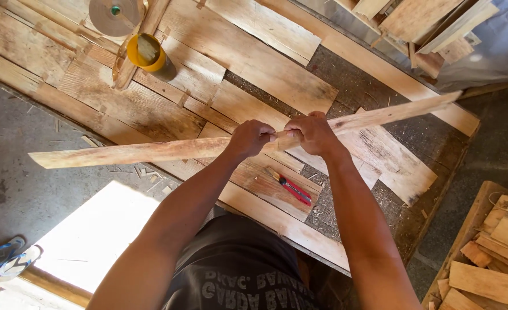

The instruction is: Assembling and fitting thin wooden strips to create a larger panel using a utility knife and tape.

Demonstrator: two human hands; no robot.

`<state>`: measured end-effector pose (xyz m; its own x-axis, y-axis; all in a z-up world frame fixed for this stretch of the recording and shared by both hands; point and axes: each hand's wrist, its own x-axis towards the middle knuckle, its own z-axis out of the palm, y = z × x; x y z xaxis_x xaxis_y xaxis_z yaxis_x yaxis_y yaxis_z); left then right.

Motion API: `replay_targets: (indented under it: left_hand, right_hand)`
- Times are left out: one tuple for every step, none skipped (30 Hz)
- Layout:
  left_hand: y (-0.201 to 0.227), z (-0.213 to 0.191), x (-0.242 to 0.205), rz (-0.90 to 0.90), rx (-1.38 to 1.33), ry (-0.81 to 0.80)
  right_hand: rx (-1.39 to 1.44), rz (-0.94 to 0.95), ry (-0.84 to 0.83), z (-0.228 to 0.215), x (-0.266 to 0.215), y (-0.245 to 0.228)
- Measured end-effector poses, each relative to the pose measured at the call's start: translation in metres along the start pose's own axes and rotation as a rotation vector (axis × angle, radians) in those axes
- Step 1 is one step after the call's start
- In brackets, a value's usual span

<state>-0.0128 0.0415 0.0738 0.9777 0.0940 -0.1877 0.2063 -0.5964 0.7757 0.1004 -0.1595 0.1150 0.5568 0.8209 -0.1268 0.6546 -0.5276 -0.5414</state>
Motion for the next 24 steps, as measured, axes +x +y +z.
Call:
replay_targets:
  left_hand:
    - [0.002,-0.004,-0.003,0.005,0.003,-0.001]
    - [0.003,-0.007,-0.006,0.01,-0.06,-0.04]
    - [0.005,-0.011,-0.01,0.013,-0.123,-0.078]
    - [0.011,-0.015,-0.014,0.016,-0.12,-0.078]
    - [0.017,-0.02,-0.018,0.008,-0.132,-0.089]
    - [0.023,-0.025,-0.022,0.0,-0.145,-0.1]
    - [0.025,-0.025,-0.023,0.002,-0.143,-0.098]
    - [0.027,-0.026,-0.025,-0.007,-0.146,-0.07]
    - [0.029,-0.026,-0.026,-0.016,-0.149,-0.043]
    - [0.027,-0.024,-0.025,-0.014,-0.147,-0.04]
    - [0.026,-0.02,-0.024,-0.045,-0.159,-0.022]
    - [0.024,-0.016,-0.022,-0.076,-0.172,-0.004]
    - [0.023,-0.013,-0.022,-0.076,-0.172,-0.005]
    - [0.023,-0.009,-0.021,-0.108,-0.138,0.031]
    - [0.022,-0.005,-0.02,-0.141,-0.105,0.068]
    - [0.023,-0.003,-0.019,-0.14,-0.105,0.066]
    - [0.024,0.0,-0.019,-0.143,-0.061,0.11]
    - [0.025,0.003,-0.02,-0.146,-0.018,0.153]
    - [0.028,0.003,-0.019,-0.147,-0.018,0.153]
    - [0.032,0.002,-0.019,-0.21,0.0,0.125]
    - [0.035,0.001,-0.018,-0.275,0.019,0.099]
    - [0.034,0.002,-0.017,-0.277,0.019,0.101]
    - [0.034,0.003,-0.015,-0.33,0.05,0.112]
    - [0.034,0.004,-0.013,-0.383,0.082,0.123]
  right_hand:
    - [0.0,0.001,0.006,-0.004,0.0,-0.002]
    - [0.041,-0.025,-0.04,-0.008,0.001,-0.004]
    - [0.083,-0.053,-0.086,-0.012,0.001,-0.006]
    - [0.083,-0.053,-0.082,-0.018,0.0,-0.014]
    - [0.11,-0.022,-0.105,-0.025,-0.001,-0.023]
    - [0.138,0.01,-0.129,-0.031,-0.001,-0.032]
    - [0.137,0.008,-0.126,-0.032,-0.001,-0.035]
    - [0.075,0.033,-0.136,-0.033,0.0,-0.039]
    - [0.013,0.059,-0.145,-0.034,0.001,-0.042]
    - [0.012,0.057,-0.142,-0.034,0.002,-0.045]
    - [-0.056,0.089,-0.132,-0.033,0.002,-0.048]
    - [-0.124,0.121,-0.122,-0.033,0.003,-0.05]
    - [-0.123,0.123,-0.122,-0.03,0.003,-0.053]
    - [-0.191,0.151,-0.123,-0.028,0.004,-0.056]
    - [-0.259,0.179,-0.123,-0.025,0.005,-0.058]
    - [-0.259,0.18,-0.123,-0.023,0.008,-0.06]
    - [-0.321,0.231,-0.171,-0.02,0.01,-0.061]
    - [-0.383,0.282,-0.219,-0.018,0.012,-0.063]
    - [-0.382,0.282,-0.22,-0.017,0.013,-0.066]
    - [-0.395,0.314,-0.242,-0.017,0.014,-0.069]
    - [-0.407,0.344,-0.264,-0.016,0.016,-0.072]
    - [-0.407,0.341,-0.265,-0.013,0.018,-0.076]
    - [-0.469,0.36,-0.303,-0.011,0.02,-0.08]
    - [-0.531,0.379,-0.341,-0.009,0.022,-0.083]
